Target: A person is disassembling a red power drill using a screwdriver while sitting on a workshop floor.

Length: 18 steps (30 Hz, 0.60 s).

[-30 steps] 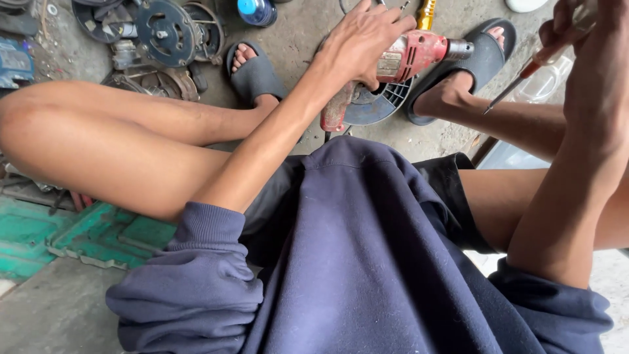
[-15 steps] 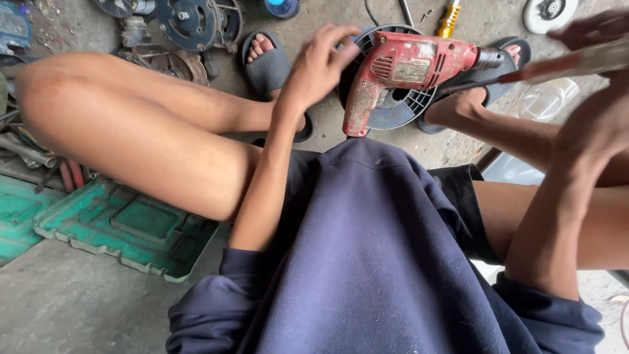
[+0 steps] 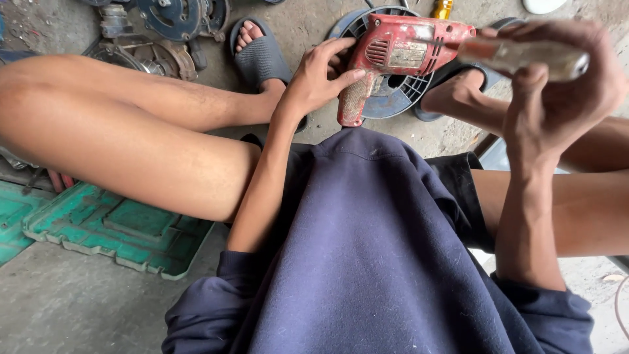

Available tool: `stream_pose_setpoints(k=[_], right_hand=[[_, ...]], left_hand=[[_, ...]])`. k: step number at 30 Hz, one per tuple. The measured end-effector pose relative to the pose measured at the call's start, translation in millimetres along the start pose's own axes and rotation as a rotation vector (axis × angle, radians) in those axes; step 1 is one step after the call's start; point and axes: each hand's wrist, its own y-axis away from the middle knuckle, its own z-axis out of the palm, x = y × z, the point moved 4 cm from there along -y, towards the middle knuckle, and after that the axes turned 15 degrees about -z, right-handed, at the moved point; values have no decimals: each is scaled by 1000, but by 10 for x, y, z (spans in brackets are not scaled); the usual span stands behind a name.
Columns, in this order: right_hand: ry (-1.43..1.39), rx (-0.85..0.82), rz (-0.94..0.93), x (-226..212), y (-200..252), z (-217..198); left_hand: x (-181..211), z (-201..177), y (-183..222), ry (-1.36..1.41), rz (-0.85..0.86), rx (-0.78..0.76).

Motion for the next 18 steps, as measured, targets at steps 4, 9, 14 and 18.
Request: stream_pose_setpoints(k=[4, 9, 14, 18], right_hand=[[60, 58, 74, -40, 346, 90], [-45, 72, 198, -362, 466, 337], [-27, -32, 308, -459, 709, 443], [-66, -114, 319, -602, 666, 581]], left_hand=[[-39, -14, -7, 22, -13, 3], [-40, -6, -14, 76, -65, -53], [-24, -25, 136, 17, -79, -2], [-248, 130, 374, -237, -357, -39]])
